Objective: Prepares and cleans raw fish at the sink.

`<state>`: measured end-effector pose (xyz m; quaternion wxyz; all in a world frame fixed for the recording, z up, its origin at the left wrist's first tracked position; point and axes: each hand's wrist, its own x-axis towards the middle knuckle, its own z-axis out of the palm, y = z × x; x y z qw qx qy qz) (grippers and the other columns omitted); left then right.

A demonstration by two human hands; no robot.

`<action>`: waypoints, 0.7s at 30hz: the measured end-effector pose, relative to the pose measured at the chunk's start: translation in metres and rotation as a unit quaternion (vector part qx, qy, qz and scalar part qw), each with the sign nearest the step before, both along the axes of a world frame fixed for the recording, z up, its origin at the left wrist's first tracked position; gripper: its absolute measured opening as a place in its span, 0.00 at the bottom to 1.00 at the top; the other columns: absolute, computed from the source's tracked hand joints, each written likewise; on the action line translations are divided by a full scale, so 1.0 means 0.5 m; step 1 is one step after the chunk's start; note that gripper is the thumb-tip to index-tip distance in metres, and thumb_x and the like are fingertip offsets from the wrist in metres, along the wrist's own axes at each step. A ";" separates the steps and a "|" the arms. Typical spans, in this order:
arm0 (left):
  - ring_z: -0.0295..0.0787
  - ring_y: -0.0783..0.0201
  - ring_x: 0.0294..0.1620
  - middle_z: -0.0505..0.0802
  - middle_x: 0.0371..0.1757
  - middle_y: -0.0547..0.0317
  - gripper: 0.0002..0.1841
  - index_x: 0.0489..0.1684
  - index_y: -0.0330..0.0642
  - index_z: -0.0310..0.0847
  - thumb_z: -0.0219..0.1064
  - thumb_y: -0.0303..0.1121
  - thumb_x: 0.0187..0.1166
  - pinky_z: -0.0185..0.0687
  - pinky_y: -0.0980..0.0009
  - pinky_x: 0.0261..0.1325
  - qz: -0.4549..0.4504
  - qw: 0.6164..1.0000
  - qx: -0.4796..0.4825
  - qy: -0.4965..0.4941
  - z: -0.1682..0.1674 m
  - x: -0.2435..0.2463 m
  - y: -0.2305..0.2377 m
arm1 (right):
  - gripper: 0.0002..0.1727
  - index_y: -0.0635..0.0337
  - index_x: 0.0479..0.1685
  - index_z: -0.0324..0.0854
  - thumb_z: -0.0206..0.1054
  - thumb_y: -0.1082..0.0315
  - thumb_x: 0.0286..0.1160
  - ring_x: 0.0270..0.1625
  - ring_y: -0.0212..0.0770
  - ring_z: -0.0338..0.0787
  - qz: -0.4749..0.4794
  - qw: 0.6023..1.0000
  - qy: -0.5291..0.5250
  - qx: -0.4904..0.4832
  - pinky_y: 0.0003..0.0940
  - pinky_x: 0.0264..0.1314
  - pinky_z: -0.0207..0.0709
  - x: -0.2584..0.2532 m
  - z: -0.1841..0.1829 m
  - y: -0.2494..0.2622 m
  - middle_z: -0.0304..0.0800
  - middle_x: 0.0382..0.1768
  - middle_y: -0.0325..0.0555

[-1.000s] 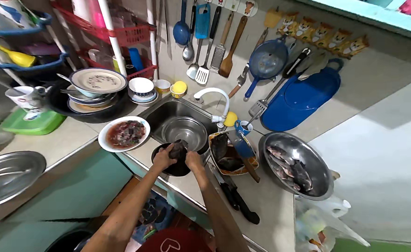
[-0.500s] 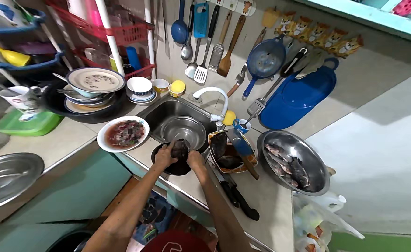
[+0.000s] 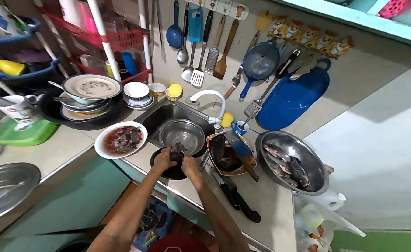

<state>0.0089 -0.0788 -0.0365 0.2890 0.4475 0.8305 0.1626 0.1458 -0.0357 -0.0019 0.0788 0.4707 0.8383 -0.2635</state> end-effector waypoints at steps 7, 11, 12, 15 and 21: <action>0.74 0.33 0.80 0.71 0.85 0.33 0.49 0.93 0.51 0.54 0.80 0.44 0.69 0.71 0.34 0.76 -0.006 1.000 -0.022 -0.006 0.012 -0.006 0.005 | 0.31 0.60 0.94 0.51 0.48 0.71 0.91 0.72 0.65 0.85 0.039 0.999 -0.006 -0.005 0.58 0.75 0.76 0.034 0.028 -0.039 0.83 0.68 0.69; 0.75 0.32 0.79 0.71 0.85 0.33 0.49 0.94 0.54 0.54 0.80 0.45 0.70 0.71 0.34 0.75 -0.015 0.999 -0.030 0.003 0.009 -0.004 0.008 | 0.28 0.62 0.90 0.58 0.48 0.68 0.92 0.74 0.62 0.84 0.030 0.999 -0.010 0.005 0.57 0.77 0.74 0.022 0.028 0.015 0.84 0.69 0.67; 0.75 0.32 0.78 0.71 0.85 0.33 0.49 0.94 0.54 0.54 0.81 0.44 0.69 0.71 0.34 0.75 -0.012 1.000 -0.028 0.002 0.007 -0.004 0.008 | 0.29 0.62 0.90 0.57 0.49 0.69 0.91 0.74 0.63 0.84 0.031 0.999 -0.010 0.007 0.57 0.76 0.75 0.012 0.022 0.012 0.84 0.70 0.67; 0.75 0.33 0.78 0.71 0.85 0.32 0.50 0.94 0.52 0.54 0.81 0.45 0.69 0.72 0.35 0.75 0.000 1.000 -0.026 -0.003 0.007 -0.006 0.005 | 0.33 0.61 0.94 0.49 0.50 0.74 0.88 0.72 0.66 0.84 0.043 0.999 -0.010 0.007 0.59 0.74 0.77 0.000 0.017 -0.041 0.81 0.70 0.71; 0.75 0.33 0.79 0.70 0.85 0.33 0.48 0.94 0.56 0.54 0.80 0.44 0.70 0.72 0.35 0.75 -0.010 1.000 -0.025 0.000 0.007 -0.006 0.005 | 0.30 0.58 0.93 0.54 0.48 0.67 0.94 0.70 0.64 0.86 0.068 0.998 0.007 0.001 0.57 0.75 0.76 0.047 0.039 -0.033 0.84 0.67 0.69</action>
